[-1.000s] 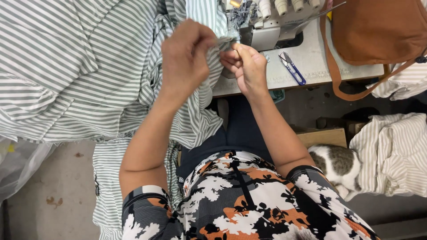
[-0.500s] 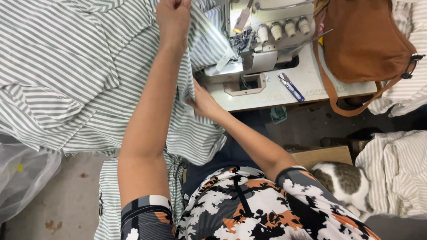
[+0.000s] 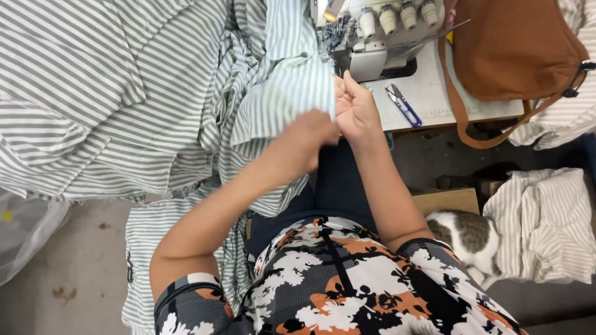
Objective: A person is inspecting and organizing striped fabric garments at a sewing workstation, checking for quality and preparing them for the next step.
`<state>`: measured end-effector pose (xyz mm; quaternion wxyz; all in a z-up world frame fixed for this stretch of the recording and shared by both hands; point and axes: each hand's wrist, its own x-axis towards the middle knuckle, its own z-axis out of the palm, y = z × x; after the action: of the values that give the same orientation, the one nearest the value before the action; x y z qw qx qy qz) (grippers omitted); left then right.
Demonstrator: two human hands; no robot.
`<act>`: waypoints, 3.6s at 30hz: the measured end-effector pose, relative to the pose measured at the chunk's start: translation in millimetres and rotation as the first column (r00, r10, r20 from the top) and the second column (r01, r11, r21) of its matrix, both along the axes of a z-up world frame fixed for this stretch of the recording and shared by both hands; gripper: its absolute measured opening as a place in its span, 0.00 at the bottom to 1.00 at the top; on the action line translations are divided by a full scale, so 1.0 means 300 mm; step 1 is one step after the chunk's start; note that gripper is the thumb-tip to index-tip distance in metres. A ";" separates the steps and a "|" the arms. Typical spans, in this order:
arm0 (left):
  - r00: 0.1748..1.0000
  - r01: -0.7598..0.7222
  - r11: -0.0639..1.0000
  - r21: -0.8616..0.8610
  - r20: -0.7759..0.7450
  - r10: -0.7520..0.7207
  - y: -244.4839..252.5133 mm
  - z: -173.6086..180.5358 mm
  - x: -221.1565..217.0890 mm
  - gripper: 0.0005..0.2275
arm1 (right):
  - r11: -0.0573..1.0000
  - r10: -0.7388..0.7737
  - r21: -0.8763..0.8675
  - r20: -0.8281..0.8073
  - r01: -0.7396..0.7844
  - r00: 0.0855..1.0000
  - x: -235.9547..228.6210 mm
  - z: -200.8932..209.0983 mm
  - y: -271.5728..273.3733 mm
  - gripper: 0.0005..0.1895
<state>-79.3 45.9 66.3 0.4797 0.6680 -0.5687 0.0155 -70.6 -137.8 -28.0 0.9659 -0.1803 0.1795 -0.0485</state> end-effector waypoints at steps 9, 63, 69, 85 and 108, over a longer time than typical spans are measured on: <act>0.892 -0.167 0.980 0.108 0.441 0.103 0.026 -0.236 -0.072 0.10 | 0.863 -0.131 -0.499 -0.066 0.081 0.989 0.026 -0.233 -0.003 0.12; 0.766 -0.456 0.867 -0.202 0.407 0.498 -0.263 -0.271 0.253 0.14 | 0.873 -0.121 -0.483 -0.087 0.065 0.989 -0.086 0.003 0.054 0.15; 0.702 -0.530 0.841 -0.113 0.498 0.509 -0.244 -0.247 0.279 0.07 | 0.536 -0.292 -0.843 -0.133 0.046 0.947 -0.162 0.009 -0.034 0.17; 0.818 -0.514 0.857 -0.026 0.285 0.500 -0.189 -0.250 0.284 0.10 | -0.851 -0.236 -0.524 0.351 -0.019 0.906 -0.387 -0.237 -0.310 0.04; 0.581 -0.738 0.580 -0.344 0.112 0.806 -0.219 -0.323 0.474 0.08 | -0.910 -0.324 -0.381 0.403 -0.165 0.856 0.104 0.031 0.100 0.06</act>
<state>62.7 -19.7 -30.7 0.4292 0.7723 -0.2667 0.3851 -39.5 -107.8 -18.8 -0.0427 -0.9105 0.1513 -0.3825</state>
